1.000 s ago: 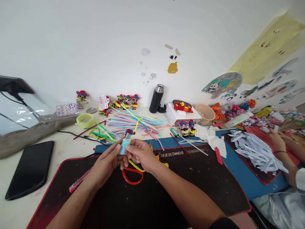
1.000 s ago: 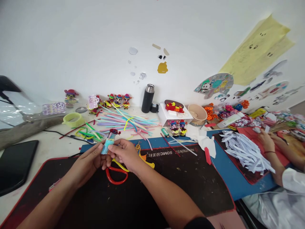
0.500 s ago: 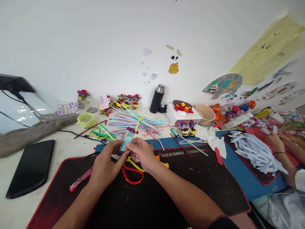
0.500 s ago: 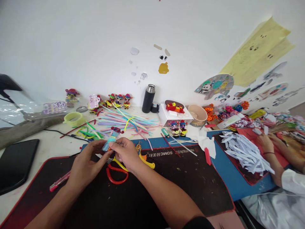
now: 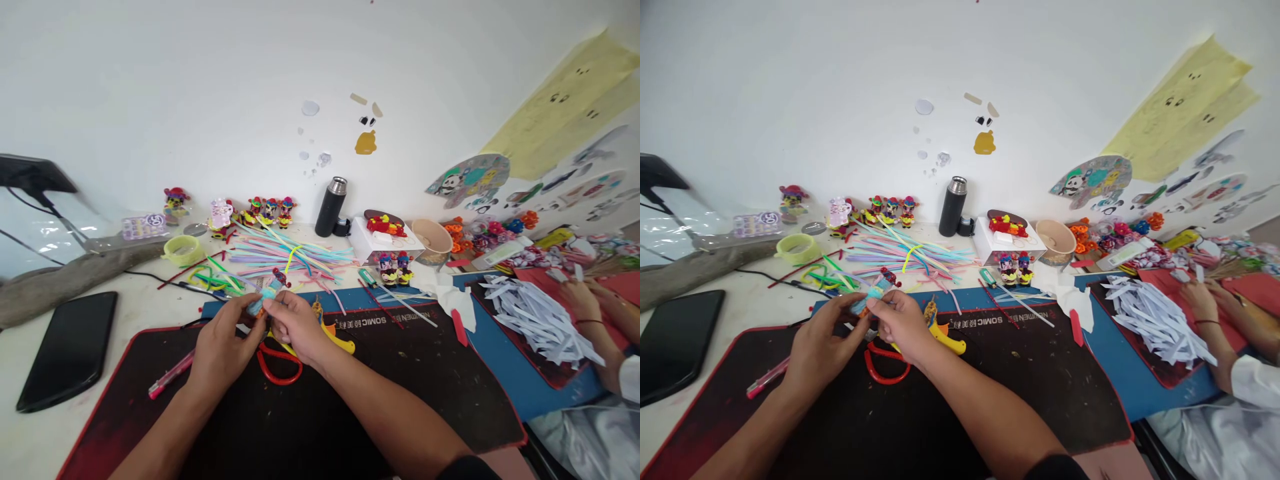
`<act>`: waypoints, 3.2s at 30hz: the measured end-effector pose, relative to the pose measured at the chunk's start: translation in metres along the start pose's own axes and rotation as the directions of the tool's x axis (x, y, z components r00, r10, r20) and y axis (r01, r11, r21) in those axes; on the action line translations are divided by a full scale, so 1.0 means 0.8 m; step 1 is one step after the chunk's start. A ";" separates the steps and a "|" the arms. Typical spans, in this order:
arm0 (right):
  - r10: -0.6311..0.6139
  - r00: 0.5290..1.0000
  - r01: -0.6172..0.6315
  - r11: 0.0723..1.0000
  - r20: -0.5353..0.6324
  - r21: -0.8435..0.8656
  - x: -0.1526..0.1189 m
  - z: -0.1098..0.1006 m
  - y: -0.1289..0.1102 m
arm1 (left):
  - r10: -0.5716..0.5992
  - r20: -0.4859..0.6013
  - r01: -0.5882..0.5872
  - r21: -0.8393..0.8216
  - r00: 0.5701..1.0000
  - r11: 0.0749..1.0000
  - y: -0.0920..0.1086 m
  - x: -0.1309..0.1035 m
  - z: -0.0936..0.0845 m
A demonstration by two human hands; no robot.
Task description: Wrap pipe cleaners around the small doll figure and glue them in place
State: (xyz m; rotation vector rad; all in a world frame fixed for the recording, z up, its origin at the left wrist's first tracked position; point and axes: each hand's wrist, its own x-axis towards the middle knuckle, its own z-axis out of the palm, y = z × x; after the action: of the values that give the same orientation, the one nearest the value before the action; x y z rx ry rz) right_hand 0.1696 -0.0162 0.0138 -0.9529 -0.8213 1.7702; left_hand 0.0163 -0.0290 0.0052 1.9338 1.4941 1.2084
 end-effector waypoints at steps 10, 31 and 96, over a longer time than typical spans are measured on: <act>-0.007 0.997 0.010 0.999 0.083 -0.035 -0.010 -0.002 0.000 | -0.325 0.042 0.320 -0.339 0.945 0.885 0.004 0.008 -0.005; -0.309 0.946 0.273 0.614 0.092 -0.741 -0.024 -0.005 -0.041 | -0.306 0.058 0.307 -0.329 0.950 0.893 -0.002 0.009 -0.003; -0.151 0.988 0.038 0.026 0.034 -0.999 -0.094 -0.084 -0.095 | -0.453 0.184 0.478 -0.523 0.872 0.706 0.000 0.023 -0.002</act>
State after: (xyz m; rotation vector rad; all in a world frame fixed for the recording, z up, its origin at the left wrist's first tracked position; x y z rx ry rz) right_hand 0.2792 -0.0525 0.0648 -1.7734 -2.1771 0.6897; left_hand 0.0156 -0.0125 0.0130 1.0950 1.3002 1.1765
